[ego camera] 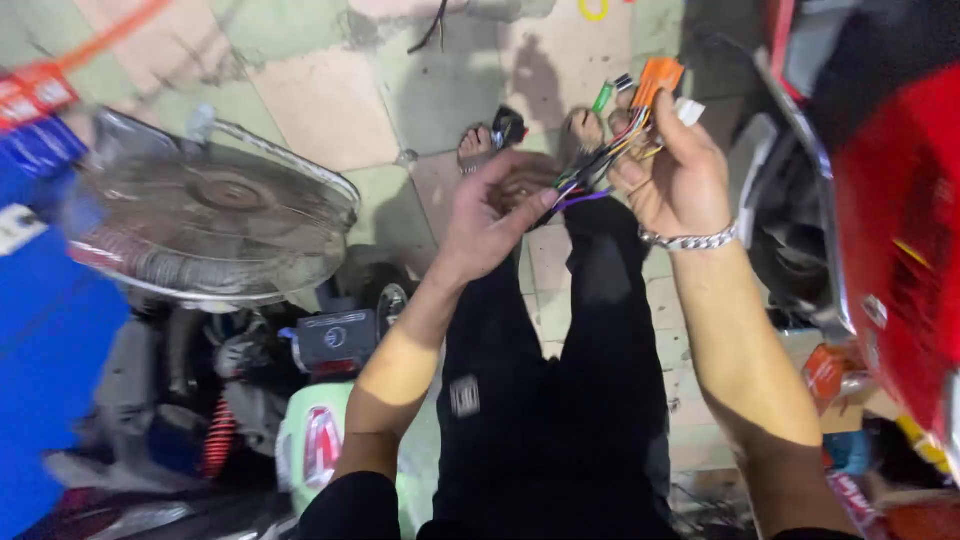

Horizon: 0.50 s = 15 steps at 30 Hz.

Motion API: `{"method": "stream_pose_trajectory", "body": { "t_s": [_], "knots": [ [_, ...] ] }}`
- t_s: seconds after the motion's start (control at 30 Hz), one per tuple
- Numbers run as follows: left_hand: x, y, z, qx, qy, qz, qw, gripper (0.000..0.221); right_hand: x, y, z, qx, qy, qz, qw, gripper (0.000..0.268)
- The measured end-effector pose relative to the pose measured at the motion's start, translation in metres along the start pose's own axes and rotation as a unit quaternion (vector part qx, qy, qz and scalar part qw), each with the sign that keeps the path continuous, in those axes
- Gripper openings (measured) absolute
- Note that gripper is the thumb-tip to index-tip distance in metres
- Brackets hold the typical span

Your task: Modifying a motorcycle wiring harness by stripping wires, twisting them together, and using a lighter and scissors for insulation and cutting.

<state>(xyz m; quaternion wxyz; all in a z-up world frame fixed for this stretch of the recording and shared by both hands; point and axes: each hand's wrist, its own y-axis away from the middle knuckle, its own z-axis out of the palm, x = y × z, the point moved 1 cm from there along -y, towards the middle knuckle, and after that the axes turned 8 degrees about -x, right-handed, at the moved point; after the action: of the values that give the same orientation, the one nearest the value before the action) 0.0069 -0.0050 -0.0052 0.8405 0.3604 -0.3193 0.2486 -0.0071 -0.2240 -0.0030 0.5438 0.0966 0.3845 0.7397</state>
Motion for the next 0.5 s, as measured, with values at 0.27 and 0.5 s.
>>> {"method": "stream_pose_trajectory", "body": {
  "t_s": [0.27,0.5],
  "knots": [
    [-0.113,-0.097,-0.123,0.003,-0.138,0.046,0.989,0.038,0.042,-0.168,-0.118,-0.078,0.115,0.067,0.988,0.033],
    [-0.176,-0.17,-0.186,0.021,-0.277,0.124,0.953,0.025,0.07,-0.266,-0.199,-0.115,0.147,0.049,0.981,0.028]
  ]
}}
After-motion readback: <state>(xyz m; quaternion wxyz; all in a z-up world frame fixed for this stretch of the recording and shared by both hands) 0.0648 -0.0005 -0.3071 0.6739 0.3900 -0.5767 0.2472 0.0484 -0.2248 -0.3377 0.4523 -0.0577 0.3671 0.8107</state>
